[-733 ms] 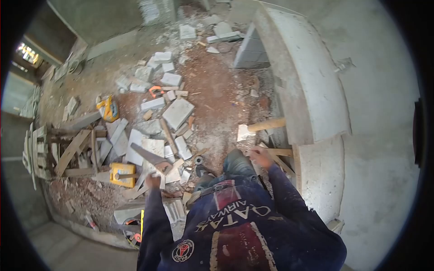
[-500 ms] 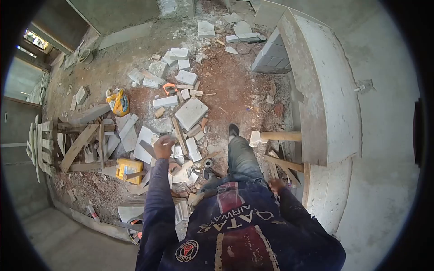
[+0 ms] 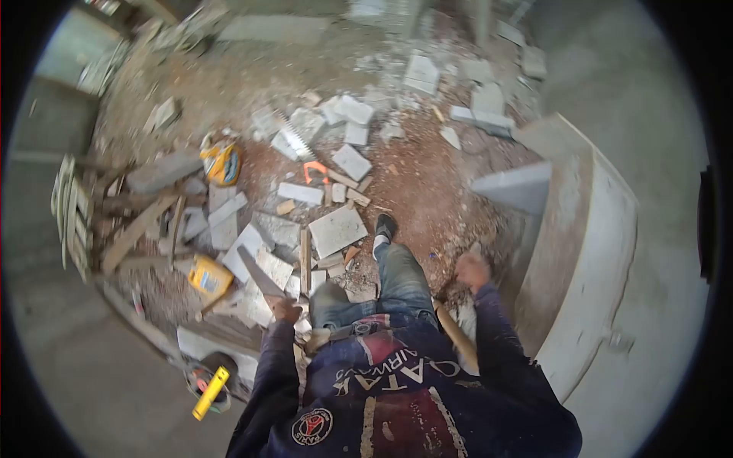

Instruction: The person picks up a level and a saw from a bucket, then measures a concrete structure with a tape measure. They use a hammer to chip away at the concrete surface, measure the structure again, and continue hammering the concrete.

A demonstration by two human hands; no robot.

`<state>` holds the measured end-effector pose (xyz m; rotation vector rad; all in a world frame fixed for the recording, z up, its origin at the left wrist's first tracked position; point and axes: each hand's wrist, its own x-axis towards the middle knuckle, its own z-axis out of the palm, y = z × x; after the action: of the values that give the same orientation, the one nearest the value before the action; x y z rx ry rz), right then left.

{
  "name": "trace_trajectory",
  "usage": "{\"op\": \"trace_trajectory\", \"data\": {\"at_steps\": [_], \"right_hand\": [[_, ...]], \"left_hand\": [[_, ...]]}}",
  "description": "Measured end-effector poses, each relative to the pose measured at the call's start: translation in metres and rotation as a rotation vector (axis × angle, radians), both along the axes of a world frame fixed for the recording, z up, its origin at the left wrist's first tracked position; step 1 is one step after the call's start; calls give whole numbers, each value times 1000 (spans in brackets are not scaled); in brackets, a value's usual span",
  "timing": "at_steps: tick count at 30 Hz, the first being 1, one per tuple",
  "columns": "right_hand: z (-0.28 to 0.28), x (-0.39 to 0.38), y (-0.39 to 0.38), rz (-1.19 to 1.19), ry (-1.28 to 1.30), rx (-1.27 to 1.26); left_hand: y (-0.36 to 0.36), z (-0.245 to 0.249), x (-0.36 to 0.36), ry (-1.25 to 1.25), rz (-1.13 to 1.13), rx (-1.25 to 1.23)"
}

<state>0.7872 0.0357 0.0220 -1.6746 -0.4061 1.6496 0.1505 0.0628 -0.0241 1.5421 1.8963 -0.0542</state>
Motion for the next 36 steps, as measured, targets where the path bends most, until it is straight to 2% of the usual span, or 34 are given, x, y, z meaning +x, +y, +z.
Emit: {"op": "trace_trajectory", "data": {"at_steps": [1, 2, 3, 4, 6, 8, 9, 10, 11, 13, 15, 16, 19, 21, 23, 24, 26, 28, 30, 31, 33, 34, 35, 36], "right_hand": [[-3, 48, 50, -27, 93, 241], [69, 42, 97, -98, -284, 278], [74, 87, 138, 23, -153, 385], [83, 109, 186, -263, -215, 155], [122, 129, 236, -177, -445, 202], [123, 132, 269, -222, -348, 208], [118, 121, 279, -122, -315, 174], [111, 111, 279, -22, -287, 135], [79, 105, 266, 377, -533, 189], [30, 74, 231, 840, -551, 119], [4, 30, 190, 1015, -304, -121], [-3, 11, 172, 1098, -208, -219], [0, -16, 179, 1257, -80, -388], [5, -20, 203, 1285, -26, -501], [10, -16, 228, 1259, 6, -623], [12, -15, 243, 1232, 15, -686], [15, -16, 281, 1229, -107, -701], [21, -40, 331, 1340, -442, -475], [-35, -31, 404, 1180, -433, -405], [-31, -51, 426, 1170, -494, -253], [-8, -89, 466, 1029, -223, -249], [31, -114, 468, 975, -271, -159], [59, -148, 462, 927, -292, -66], [57, -154, 478, 985, -278, 21]], "left_hand": [[10, 27, 20, 69, -29, 250], [24, 74, 54, -45, 246, -2], [43, 120, 82, -60, 308, 65], [38, 83, 75, -52, 367, 75], [43, 91, 111, -164, 472, 22], [64, 106, 145, -244, 602, 22], [63, 88, 149, -154, 536, 139], [68, 99, 161, -132, 581, 216], [75, 115, 167, -152, 655, 138], [71, 124, 171, -123, 734, 87], [56, 125, 172, -282, 838, -56], [37, 110, 173, -322, 890, -19], [-6, 117, 190, -308, 1039, -47], [-51, 101, 207, -334, 1169, -42], [-92, 76, 228, -321, 1395, -7], [-99, 85, 236, -330, 1426, -3], [-117, 103, 256, -335, 1636, -99], [-142, 99, 276, -308, 1656, -64], [-156, 109, 292, -190, 1560, -22], [-160, 116, 296, -201, 1584, -22], [-173, 133, 301, -257, 1851, 130], [-173, 143, 297, -358, 1964, 187], [-182, 132, 293, -325, 1900, 233], [-193, 116, 289, -271, 1849, 284]]}}
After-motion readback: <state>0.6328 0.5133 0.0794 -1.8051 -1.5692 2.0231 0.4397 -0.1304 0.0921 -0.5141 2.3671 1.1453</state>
